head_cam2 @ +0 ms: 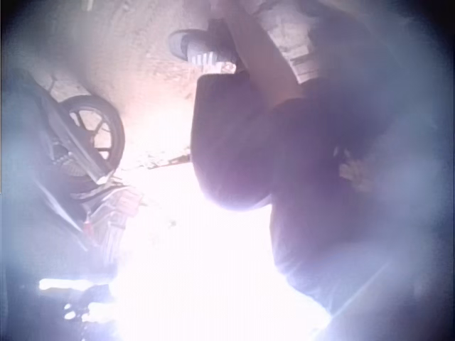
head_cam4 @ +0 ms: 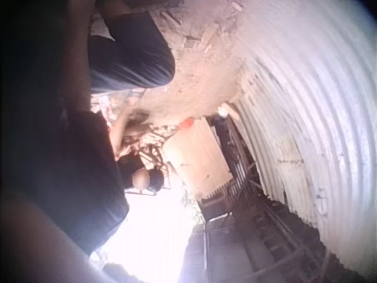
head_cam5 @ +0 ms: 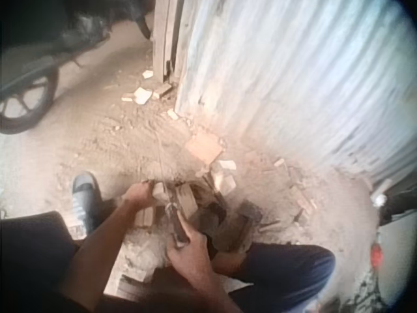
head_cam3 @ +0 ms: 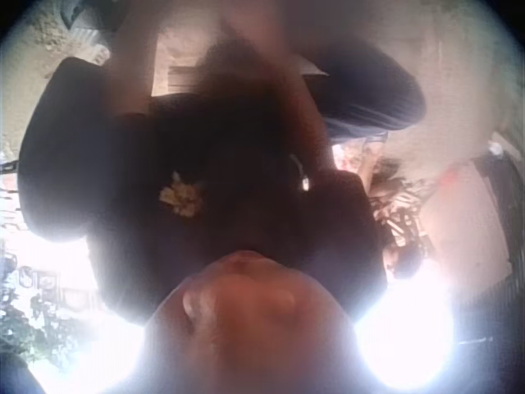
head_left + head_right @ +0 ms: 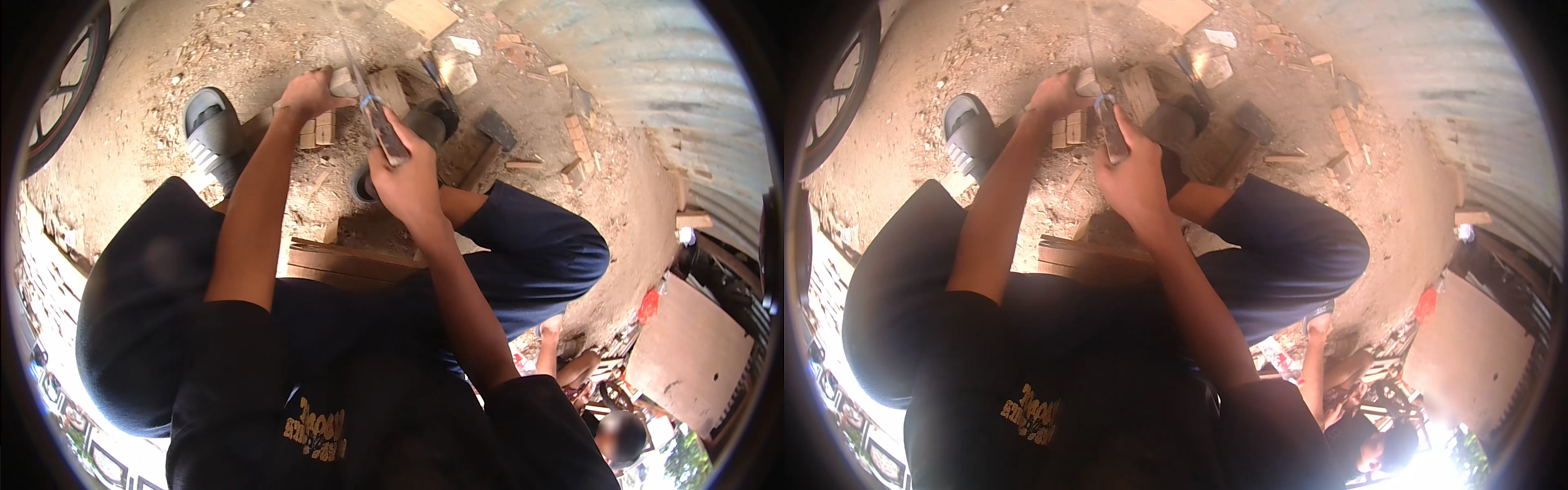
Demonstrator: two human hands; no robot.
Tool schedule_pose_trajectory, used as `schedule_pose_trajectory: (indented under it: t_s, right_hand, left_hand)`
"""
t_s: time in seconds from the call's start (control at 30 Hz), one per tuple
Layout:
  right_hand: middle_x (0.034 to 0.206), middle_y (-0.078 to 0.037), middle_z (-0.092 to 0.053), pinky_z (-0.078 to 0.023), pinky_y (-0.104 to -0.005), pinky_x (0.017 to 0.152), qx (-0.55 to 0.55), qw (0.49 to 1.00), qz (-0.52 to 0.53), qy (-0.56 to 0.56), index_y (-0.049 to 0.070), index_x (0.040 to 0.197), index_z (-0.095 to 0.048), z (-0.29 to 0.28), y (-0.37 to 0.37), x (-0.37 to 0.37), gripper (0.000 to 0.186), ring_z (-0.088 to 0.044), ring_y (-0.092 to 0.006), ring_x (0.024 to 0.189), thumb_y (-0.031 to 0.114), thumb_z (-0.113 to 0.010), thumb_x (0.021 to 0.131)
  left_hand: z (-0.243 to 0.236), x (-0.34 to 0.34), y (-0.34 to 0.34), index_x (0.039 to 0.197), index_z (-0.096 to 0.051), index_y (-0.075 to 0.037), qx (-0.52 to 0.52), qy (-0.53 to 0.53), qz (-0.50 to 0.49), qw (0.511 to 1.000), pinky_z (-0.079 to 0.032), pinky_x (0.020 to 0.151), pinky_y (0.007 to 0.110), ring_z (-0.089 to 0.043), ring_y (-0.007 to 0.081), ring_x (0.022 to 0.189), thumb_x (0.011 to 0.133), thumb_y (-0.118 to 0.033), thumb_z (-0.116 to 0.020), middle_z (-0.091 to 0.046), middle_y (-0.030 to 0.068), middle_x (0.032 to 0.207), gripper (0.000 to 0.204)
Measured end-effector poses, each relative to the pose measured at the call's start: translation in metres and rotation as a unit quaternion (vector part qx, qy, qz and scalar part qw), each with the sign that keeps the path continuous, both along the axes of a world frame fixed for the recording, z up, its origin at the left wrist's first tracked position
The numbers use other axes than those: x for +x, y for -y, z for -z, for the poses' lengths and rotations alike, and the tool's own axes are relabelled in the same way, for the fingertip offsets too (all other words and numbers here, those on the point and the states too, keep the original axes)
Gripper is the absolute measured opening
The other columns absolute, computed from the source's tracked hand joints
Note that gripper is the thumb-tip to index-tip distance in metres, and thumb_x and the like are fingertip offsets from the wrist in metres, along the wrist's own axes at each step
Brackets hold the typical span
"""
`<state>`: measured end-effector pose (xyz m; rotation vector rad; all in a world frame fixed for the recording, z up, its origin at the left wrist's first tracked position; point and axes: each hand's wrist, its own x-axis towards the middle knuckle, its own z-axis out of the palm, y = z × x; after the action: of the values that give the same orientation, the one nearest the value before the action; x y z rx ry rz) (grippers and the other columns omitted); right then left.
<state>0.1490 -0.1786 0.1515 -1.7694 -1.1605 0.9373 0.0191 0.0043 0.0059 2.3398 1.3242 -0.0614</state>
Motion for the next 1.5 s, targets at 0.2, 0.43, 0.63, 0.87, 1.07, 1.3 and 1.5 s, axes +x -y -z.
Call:
schedule_pose_trajectory:
  t_s: [0.2, 0.43, 0.63, 0.87, 1.07, 1.3, 1.5]
  right_hand:
    - [0.101, -0.019, -0.068, -0.047, -0.0245, 0.084, 0.018, 0.995, 0.027, -0.091, -0.003, 0.139, -0.047, -0.010, 0.055, -0.004, 0.058, -0.062, -0.0085, 0.094, -0.002, -0.058, 0.082]
    - [0.106, -0.024, -0.068, -0.052, -0.0279, 0.080, -0.072, 0.996, 0.005, -0.046, -0.001, 0.140, -0.045, -0.036, 0.045, -0.002, 0.063, -0.072, -0.0261, 0.091, -0.001, -0.058, 0.079]
    - [0.108, -0.026, -0.066, -0.052, -0.0303, 0.079, -0.080, 0.995, -0.009, -0.060, 0.001, 0.141, -0.044, -0.036, 0.076, 0.008, 0.063, -0.069, -0.0388, 0.089, 0.000, -0.057, 0.079]
    - [0.108, -0.026, -0.066, -0.052, -0.0303, 0.080, -0.063, 0.997, 0.012, -0.052, 0.000, 0.141, -0.046, -0.007, 0.072, 0.018, 0.062, -0.070, -0.0348, 0.086, 0.000, -0.059, 0.080]
    - [0.088, -0.027, -0.067, -0.053, -0.0323, 0.073, 0.001, 0.995, 0.060, -0.084, 0.005, 0.143, -0.044, 0.004, 0.072, 0.036, 0.066, -0.071, -0.0347, 0.086, 0.003, -0.060, 0.079]
    - [0.079, -0.019, -0.064, -0.049, -0.0253, 0.069, -0.006, 0.996, 0.012, -0.087, 0.007, 0.145, -0.044, 0.004, 0.053, 0.020, 0.067, -0.063, -0.0145, 0.067, 0.001, -0.058, 0.080]
    - [0.076, -0.016, -0.061, -0.048, -0.0242, 0.070, -0.037, 0.996, 0.002, -0.078, 0.006, 0.145, -0.043, -0.010, 0.058, 0.020, 0.067, -0.059, -0.0074, 0.070, -0.001, -0.058, 0.080]
  left_hand:
    - [-0.012, 0.004, 0.001, 0.123, -0.056, -0.003, -0.038, -0.021, 0.007, 0.999, -0.053, 0.087, 0.045, -0.067, 0.0377, 0.098, 0.070, -0.068, -0.072, -0.070, 0.0214, 0.104, 0.086]
    - [-0.018, 0.004, -0.003, 0.113, -0.063, -0.003, -0.040, 0.028, -0.001, 0.999, -0.053, 0.087, 0.044, -0.067, 0.0379, 0.098, 0.067, -0.061, -0.077, -0.070, 0.0223, 0.102, 0.075]
    - [-0.007, 0.004, -0.012, 0.115, -0.062, 0.000, -0.059, 0.026, 0.009, 0.998, -0.053, 0.086, 0.045, -0.067, 0.0385, 0.098, 0.064, -0.062, -0.080, -0.069, 0.0244, 0.103, 0.082]
    - [0.004, -0.005, -0.022, 0.110, -0.061, 0.002, -0.016, 0.047, 0.003, 0.999, -0.054, 0.083, 0.046, -0.068, 0.0389, 0.095, 0.065, -0.066, -0.077, -0.069, 0.0226, 0.101, 0.083]
    - [0.034, -0.001, 0.013, 0.109, -0.055, -0.001, 0.249, 0.045, -0.007, 0.968, -0.045, 0.090, 0.050, -0.056, 0.0354, 0.106, 0.062, -0.069, -0.077, -0.060, 0.0167, 0.108, 0.086]
    - [0.029, 0.009, 0.017, 0.102, -0.055, -0.003, 0.253, 0.017, -0.065, 0.965, -0.043, 0.087, 0.048, -0.057, 0.0321, 0.100, 0.062, -0.067, -0.077, -0.058, 0.0130, 0.102, 0.079]
    - [0.027, 0.011, 0.019, 0.101, -0.055, -0.004, 0.244, 0.039, -0.094, 0.964, -0.044, 0.085, 0.046, -0.057, 0.0322, 0.097, 0.062, -0.059, -0.080, -0.058, 0.0130, 0.102, 0.071]
